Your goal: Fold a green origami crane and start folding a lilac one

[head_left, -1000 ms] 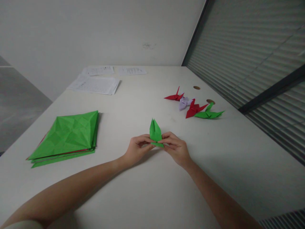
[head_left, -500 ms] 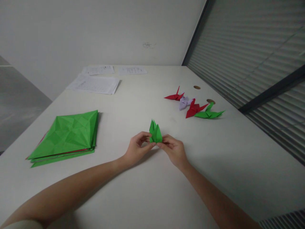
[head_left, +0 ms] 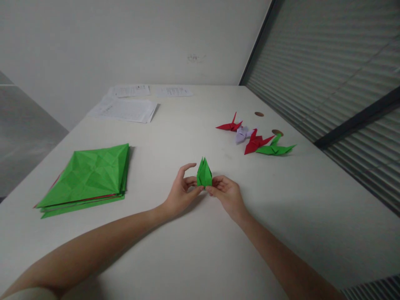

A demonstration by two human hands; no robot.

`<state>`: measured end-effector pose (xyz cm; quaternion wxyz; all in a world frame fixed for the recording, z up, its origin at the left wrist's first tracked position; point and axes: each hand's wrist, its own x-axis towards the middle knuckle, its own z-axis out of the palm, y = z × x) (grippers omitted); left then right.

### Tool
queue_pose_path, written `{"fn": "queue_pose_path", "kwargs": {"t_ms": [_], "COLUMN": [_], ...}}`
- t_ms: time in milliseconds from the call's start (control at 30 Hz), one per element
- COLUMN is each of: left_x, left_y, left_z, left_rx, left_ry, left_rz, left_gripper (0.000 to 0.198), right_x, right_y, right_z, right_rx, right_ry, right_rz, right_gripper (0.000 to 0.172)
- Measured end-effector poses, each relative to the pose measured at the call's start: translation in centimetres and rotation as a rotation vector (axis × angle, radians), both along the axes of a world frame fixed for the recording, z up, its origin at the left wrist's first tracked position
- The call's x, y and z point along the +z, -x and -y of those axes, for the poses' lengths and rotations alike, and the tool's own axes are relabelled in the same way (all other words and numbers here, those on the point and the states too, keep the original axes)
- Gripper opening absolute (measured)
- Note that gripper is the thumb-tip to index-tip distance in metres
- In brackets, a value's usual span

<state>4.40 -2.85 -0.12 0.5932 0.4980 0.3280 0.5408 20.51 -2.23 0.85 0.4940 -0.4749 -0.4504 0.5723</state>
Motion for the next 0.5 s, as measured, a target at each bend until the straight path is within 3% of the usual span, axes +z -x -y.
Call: {"fn": "queue_pose_path", "kwargs": {"t_ms": [67,233,500], "left_x": [0.00,-0.25,-0.48], "left_y": [-0.01,0.09,0.12], "left_z": [-0.16,-0.61,-0.68], "left_rx": [-0.009,-0.034,-0.021], "left_ry": [0.045,0.154,0.172], "left_rz": [0.006,-0.023,-0.062], "left_gripper": [0.067,0.054,0.058], "right_x": [-0.16,-0.52,-0.53], "right_y": [-0.14,-0.45,-0.44], "right_z": [-0.08,-0.24,-0.20], "right_rx": [0.021,0.041,0.047], "right_ry": [-0.011,-0.034,0.020], "right_rz": [0.023,0.068,0.055], "right_gripper": [0.044,0.044,0.042]}}
